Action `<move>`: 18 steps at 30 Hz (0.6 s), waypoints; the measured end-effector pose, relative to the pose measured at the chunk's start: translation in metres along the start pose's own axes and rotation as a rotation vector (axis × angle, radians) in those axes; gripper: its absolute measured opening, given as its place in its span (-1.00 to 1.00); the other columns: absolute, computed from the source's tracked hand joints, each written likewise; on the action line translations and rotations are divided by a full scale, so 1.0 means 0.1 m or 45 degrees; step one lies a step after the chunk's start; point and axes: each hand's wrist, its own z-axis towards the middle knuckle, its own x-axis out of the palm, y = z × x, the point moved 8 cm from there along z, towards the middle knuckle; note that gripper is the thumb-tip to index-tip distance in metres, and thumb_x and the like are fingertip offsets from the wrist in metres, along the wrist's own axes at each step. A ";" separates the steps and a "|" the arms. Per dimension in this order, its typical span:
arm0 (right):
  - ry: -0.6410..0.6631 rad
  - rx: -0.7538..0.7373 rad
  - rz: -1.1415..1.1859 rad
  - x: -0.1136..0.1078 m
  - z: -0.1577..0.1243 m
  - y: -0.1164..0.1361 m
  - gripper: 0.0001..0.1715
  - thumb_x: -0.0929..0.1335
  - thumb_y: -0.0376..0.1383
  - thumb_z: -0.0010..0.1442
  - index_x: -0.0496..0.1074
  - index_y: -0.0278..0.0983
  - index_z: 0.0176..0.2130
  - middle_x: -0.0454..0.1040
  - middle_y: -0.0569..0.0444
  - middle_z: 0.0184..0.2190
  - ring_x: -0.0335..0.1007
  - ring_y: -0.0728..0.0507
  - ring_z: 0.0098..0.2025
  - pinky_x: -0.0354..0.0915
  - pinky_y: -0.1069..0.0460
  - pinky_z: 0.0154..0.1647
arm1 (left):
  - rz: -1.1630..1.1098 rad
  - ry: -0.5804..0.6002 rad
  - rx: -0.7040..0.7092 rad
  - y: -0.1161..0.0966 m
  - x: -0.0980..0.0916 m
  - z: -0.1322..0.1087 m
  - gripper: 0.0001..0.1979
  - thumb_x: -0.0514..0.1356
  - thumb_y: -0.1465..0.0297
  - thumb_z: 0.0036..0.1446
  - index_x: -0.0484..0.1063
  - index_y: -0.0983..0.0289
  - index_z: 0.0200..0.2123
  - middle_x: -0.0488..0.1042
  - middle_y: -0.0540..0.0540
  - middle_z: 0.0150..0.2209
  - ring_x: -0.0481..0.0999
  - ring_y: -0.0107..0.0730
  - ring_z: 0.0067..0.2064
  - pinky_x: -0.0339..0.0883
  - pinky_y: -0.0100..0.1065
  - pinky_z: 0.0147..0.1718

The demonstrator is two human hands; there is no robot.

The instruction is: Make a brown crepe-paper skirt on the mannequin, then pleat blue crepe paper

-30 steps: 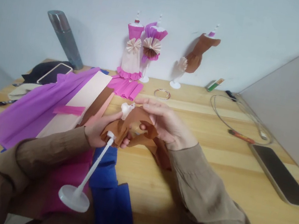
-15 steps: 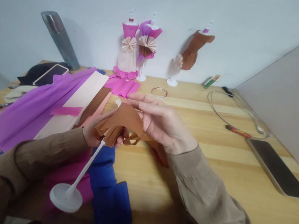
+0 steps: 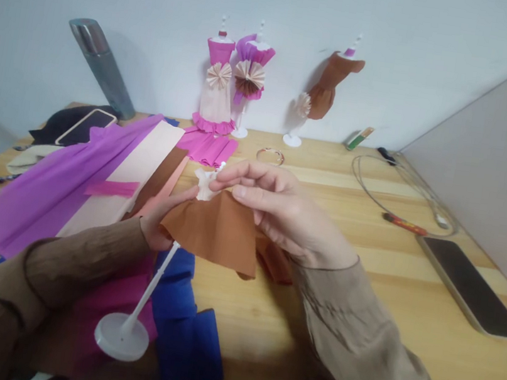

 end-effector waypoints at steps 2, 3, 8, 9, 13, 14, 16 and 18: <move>-0.027 0.006 -0.093 -0.03 0.00 0.00 -0.82 0.47 -0.24 0.09 0.56 -0.25 -0.25 0.58 0.03 -0.23 0.51 -0.10 -0.16 0.39 0.01 -0.07 | 0.024 -0.038 0.005 -0.01 -0.02 0.00 -0.63 -0.02 0.31 0.36 0.52 0.36 -0.05 0.62 0.18 -0.37 0.65 -0.28 -0.31 0.50 -0.35 -0.29; -0.039 -0.002 -0.172 -0.05 0.00 0.01 -0.82 0.47 -0.24 0.10 0.56 -0.25 -0.25 0.58 0.03 -0.22 0.50 -0.11 -0.15 0.38 0.00 -0.04 | 0.041 -0.069 -0.012 -0.01 -0.03 -0.01 -0.62 -0.02 0.30 0.37 0.53 0.37 -0.08 0.61 0.17 -0.40 0.64 -0.30 -0.35 0.49 -0.37 -0.32; -0.021 -0.023 -0.587 -0.09 -0.03 0.09 -0.80 0.46 -0.19 0.13 0.54 -0.25 -0.27 0.56 0.02 -0.21 0.47 -0.13 -0.14 0.35 -0.02 -0.06 | 0.126 -0.054 -0.076 -0.01 0.00 -0.06 -0.52 -0.05 0.21 0.36 0.56 0.43 -0.23 0.58 0.20 -0.49 0.56 -0.35 -0.53 0.44 -0.39 -0.47; 0.030 -0.014 -0.623 -0.07 -0.04 0.09 -0.79 0.45 -0.17 0.13 0.53 -0.25 -0.26 0.56 0.02 -0.22 0.47 -0.13 -0.15 0.36 -0.02 -0.08 | 0.136 -0.034 -0.071 -0.02 0.02 -0.07 -0.50 -0.05 0.20 0.36 0.56 0.44 -0.24 0.58 0.20 -0.48 0.55 -0.36 -0.53 0.43 -0.40 -0.48; 0.124 0.000 -0.710 -0.01 -0.08 0.12 -0.74 0.43 -0.12 0.14 0.53 -0.26 -0.24 0.55 0.01 -0.24 0.47 -0.15 -0.14 0.36 -0.02 -0.12 | 0.151 -0.008 0.005 -0.11 0.09 -0.13 -0.52 -0.01 0.20 0.34 0.55 0.45 -0.27 0.58 0.21 -0.45 0.58 -0.38 -0.46 0.42 -0.46 -0.44; 0.109 0.016 -0.740 -0.02 -0.09 0.12 -0.72 0.43 -0.11 0.14 0.52 -0.26 -0.24 0.54 0.01 -0.23 0.47 -0.15 -0.15 0.35 -0.02 -0.13 | 0.158 0.007 0.047 -0.15 0.11 -0.14 -0.55 0.01 0.21 0.33 0.55 0.44 -0.26 0.58 0.21 -0.44 0.58 -0.38 -0.44 0.43 -0.45 -0.42; 0.097 0.059 -0.791 -0.03 -0.09 0.11 -0.70 0.42 -0.10 0.15 0.52 -0.28 -0.23 0.53 0.00 -0.22 0.46 -0.15 -0.15 0.35 -0.02 -0.14 | 0.186 0.071 0.137 -0.21 0.17 -0.16 -0.60 0.05 0.22 0.31 0.55 0.40 -0.24 0.59 0.18 -0.43 0.59 -0.35 -0.40 0.44 -0.43 -0.37; 0.133 0.090 -0.818 -0.01 -0.10 0.09 -0.68 0.42 -0.10 0.15 0.51 -0.29 -0.21 0.53 -0.02 -0.21 0.46 -0.15 -0.14 0.35 -0.02 -0.13 | 0.232 0.135 0.168 -0.23 0.23 -0.17 -0.61 0.06 0.20 0.30 0.55 0.38 -0.27 0.57 0.16 -0.44 0.59 -0.32 -0.39 0.44 -0.40 -0.36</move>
